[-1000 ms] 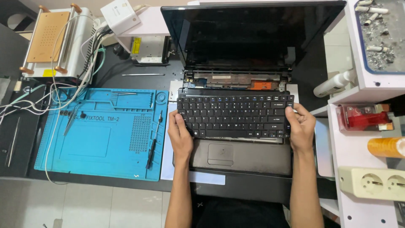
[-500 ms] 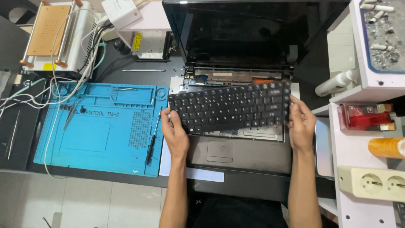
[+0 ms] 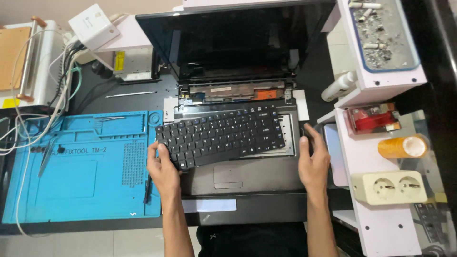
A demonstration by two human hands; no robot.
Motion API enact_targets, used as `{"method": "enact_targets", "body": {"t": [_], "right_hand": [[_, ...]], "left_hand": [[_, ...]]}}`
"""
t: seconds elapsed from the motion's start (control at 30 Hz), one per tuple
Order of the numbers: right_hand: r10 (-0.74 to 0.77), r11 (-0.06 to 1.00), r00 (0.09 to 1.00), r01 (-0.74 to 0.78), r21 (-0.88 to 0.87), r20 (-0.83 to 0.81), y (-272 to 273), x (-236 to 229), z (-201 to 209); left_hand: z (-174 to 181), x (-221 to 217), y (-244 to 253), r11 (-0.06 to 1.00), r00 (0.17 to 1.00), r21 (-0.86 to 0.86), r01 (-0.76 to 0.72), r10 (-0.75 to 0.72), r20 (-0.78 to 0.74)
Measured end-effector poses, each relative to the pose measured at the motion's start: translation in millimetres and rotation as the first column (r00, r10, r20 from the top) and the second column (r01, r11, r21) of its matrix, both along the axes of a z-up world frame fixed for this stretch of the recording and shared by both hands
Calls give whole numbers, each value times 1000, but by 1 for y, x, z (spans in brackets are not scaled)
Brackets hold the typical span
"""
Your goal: The person disassembles a laptop by first removing the keyboard using a prying tool, then unscrewing and detaching the motherboard and cooling fan assembly. The removed components are placed on the workbench.
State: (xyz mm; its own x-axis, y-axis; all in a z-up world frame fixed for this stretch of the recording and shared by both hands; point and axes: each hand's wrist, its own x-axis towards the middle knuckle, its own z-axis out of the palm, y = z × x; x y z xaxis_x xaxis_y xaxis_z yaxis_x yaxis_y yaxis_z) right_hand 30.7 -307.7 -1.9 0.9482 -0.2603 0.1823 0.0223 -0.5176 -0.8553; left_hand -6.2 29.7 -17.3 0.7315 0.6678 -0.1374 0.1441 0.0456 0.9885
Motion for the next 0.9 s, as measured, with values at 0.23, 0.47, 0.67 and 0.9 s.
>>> {"method": "enact_targets", "body": {"t": [0.23,0.47,0.67,0.9], "right_hand": [[86,963,995,-69,259,-56,-8,-5,-12],[108,977,993,-97,189,-48,-4,1,-11],[103,990,994,-101,101,-18,1,-1,-14],[91,991,996,-88,105,-23,2,0,-15]], "left_hand": [[-5,9,-16,995,994,-21,97,-96,45],[19,6,-30,829,979,545,129,-19,-204],[30,5,-34,542,979,820,187,-38,-198],[31,3,-38,527,963,807,266,-103,-249]]}}
